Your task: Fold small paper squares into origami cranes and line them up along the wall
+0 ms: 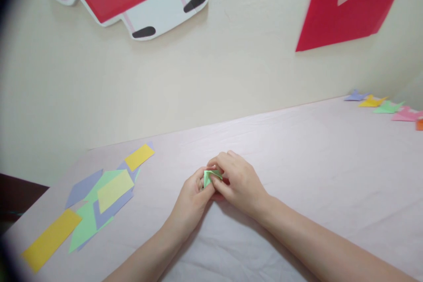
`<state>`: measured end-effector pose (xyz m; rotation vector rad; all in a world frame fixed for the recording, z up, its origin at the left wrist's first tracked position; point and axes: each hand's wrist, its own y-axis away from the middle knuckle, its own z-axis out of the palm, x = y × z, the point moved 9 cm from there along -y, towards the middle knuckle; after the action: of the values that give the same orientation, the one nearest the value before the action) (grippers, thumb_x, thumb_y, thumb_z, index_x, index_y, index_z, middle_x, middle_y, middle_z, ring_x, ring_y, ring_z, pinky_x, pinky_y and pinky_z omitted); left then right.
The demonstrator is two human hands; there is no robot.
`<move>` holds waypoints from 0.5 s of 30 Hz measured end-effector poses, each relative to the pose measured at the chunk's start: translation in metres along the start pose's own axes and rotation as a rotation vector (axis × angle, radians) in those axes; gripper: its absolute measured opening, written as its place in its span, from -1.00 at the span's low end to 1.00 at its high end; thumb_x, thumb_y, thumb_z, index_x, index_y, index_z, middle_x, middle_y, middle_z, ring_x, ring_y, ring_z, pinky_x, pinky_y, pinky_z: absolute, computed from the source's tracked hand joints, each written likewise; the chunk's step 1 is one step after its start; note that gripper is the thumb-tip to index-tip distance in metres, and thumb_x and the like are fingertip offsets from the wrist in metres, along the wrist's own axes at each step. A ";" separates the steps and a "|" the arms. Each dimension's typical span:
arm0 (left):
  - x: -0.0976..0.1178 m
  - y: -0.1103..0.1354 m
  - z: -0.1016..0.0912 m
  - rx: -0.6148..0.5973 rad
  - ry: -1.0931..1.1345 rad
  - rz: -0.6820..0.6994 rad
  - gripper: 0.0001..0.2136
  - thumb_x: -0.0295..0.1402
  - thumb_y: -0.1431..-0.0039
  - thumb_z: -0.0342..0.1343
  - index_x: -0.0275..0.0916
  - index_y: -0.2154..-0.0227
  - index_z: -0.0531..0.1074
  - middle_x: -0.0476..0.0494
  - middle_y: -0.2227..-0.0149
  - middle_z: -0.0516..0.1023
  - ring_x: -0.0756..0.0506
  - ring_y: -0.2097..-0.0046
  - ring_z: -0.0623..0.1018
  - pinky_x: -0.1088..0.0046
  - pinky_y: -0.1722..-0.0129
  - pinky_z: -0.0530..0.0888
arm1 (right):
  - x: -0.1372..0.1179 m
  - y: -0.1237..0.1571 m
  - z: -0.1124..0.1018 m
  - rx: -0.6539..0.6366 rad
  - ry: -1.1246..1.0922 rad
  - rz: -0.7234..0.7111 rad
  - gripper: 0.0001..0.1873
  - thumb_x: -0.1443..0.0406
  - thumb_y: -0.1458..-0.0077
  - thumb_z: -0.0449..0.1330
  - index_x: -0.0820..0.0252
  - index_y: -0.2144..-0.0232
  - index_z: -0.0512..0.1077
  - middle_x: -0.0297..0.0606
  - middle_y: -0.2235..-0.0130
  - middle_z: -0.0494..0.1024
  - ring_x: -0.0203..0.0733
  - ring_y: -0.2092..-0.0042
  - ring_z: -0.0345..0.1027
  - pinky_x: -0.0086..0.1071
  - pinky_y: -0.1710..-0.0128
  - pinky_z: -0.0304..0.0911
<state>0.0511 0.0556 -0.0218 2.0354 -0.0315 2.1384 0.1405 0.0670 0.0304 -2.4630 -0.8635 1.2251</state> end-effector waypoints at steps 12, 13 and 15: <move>-0.003 0.000 0.008 -0.154 0.162 -0.201 -0.75 -0.29 0.02 0.22 -0.33 0.28 0.46 -0.17 0.33 0.59 -0.07 0.36 0.60 0.52 0.40 0.47 | 0.007 0.000 0.001 -0.040 -0.278 0.044 -0.83 0.37 -0.18 0.08 0.14 0.33 0.49 -0.32 0.42 0.44 -0.24 0.36 0.34 -0.39 0.37 0.19; -0.002 0.000 0.008 -0.164 0.163 -0.203 -0.75 -0.30 0.01 0.22 -0.33 0.28 0.46 -0.18 0.32 0.59 -0.07 0.36 0.60 0.52 0.39 0.47 | 0.009 0.000 0.001 -0.047 -0.289 0.066 -0.84 0.34 -0.19 0.10 0.15 0.34 0.50 -0.32 0.42 0.45 -0.24 0.36 0.34 -0.40 0.38 0.18; 0.000 0.000 0.008 -0.194 0.163 -0.205 -0.74 -0.31 0.01 0.24 -0.34 0.26 0.47 -0.19 0.33 0.59 -0.07 0.35 0.61 0.52 0.36 0.47 | 0.014 0.000 0.002 -0.048 -0.305 0.112 -0.84 0.31 -0.19 0.12 0.16 0.35 0.51 -0.31 0.42 0.46 -0.25 0.36 0.33 -0.40 0.39 0.18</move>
<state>0.0591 0.0546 -0.0216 1.6769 -0.0061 2.0772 0.1460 0.0754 0.0202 -2.4270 -0.8447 1.6701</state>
